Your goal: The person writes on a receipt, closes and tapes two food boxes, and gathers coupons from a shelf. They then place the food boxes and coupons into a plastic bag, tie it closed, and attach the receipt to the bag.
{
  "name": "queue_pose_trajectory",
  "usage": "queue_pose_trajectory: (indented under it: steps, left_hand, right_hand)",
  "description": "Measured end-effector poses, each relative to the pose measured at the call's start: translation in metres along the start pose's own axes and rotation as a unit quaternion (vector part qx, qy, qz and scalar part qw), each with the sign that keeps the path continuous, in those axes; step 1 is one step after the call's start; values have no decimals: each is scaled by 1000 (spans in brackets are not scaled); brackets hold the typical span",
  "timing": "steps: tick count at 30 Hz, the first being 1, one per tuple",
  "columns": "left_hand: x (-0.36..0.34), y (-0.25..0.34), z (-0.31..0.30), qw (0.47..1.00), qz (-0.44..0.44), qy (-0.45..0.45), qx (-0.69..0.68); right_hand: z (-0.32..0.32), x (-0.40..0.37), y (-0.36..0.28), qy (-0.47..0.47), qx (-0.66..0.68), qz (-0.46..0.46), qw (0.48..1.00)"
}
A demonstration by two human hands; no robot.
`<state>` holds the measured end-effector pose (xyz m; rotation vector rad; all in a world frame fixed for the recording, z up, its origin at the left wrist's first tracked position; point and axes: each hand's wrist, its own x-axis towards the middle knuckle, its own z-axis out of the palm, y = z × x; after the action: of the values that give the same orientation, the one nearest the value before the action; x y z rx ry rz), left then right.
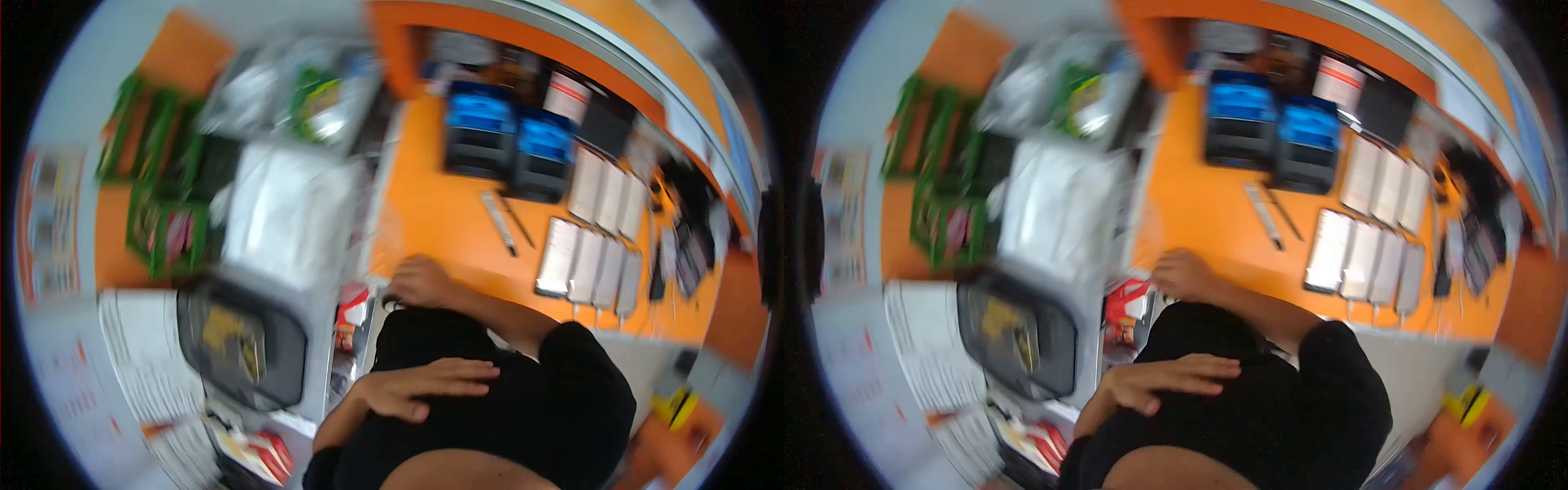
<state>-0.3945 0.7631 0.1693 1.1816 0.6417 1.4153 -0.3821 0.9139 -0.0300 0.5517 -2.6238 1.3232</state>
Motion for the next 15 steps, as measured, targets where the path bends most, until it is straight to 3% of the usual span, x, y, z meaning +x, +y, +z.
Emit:
queue_pose_trajectory:
  steps: [1, 2, 4, 8, 9, 11, 12, 13, 14, 15]
  left_hand:
    - [-25, -4, 9, 996, -62, 59, -24]
    - [-50, -7, 16, 993, -49, 106, 3]
    - [-100, -7, 34, 960, -193, 147, 140]
    - [-171, -20, 70, 896, -216, 342, 184]
    - [-184, -25, 74, 896, -202, 350, 183]
    - [-205, -33, 85, 848, -193, 447, 207]
    - [-213, -35, 90, 849, -190, 451, 202]
    - [-217, -37, 86, 815, -174, 506, 223]
    - [-218, -40, 81, 776, -156, 562, 240]
    - [-215, -41, 75, 725, -139, 604, 300]
  right_hand:
    - [-2, 0, -8, 29, 66, 30, 997]
    - [-11, 5, -16, 53, 127, 66, 988]
    - [-27, 20, -37, 68, 268, 164, 947]
    - [-53, 133, -104, 180, 131, 92, 971]
    - [-56, 158, -107, 168, 124, 85, 974]
    - [-55, 189, -109, 39, 8, 61, 997]
    - [-53, 189, -106, 32, 6, 62, 998]
    - [-56, 191, -92, -86, -136, 105, 981]
    - [-59, 193, -74, -202, -276, 143, 929]
    - [-55, 193, -48, -278, -232, 137, 922]
